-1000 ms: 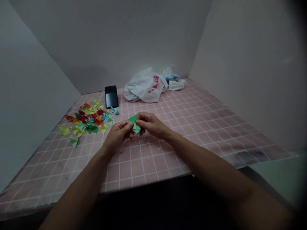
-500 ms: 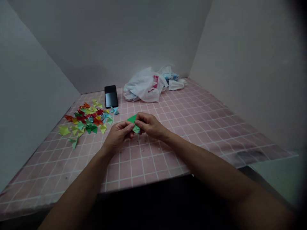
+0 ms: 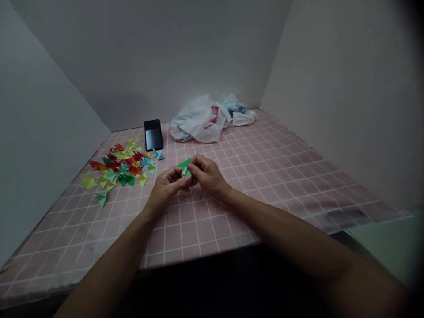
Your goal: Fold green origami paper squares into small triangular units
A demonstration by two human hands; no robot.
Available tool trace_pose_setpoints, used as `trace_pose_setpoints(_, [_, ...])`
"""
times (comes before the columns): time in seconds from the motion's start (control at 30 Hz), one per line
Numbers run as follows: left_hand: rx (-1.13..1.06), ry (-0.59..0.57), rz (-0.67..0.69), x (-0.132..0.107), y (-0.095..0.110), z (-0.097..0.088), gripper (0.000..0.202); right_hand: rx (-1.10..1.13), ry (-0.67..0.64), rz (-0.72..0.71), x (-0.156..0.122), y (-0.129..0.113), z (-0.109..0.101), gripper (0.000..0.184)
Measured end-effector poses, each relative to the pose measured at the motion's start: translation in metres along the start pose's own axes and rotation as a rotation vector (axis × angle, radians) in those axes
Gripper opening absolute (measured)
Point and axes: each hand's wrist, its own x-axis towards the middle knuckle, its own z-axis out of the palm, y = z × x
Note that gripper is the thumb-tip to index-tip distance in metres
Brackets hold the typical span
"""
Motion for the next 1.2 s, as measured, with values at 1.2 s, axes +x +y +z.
trace_pose_setpoints(1.2, [0.285,0.279,0.273,-0.0009,-0.0016,-0.0045,0.015,0.397,0.009,0.136,-0.0013,0.0041,0.0054,0.021])
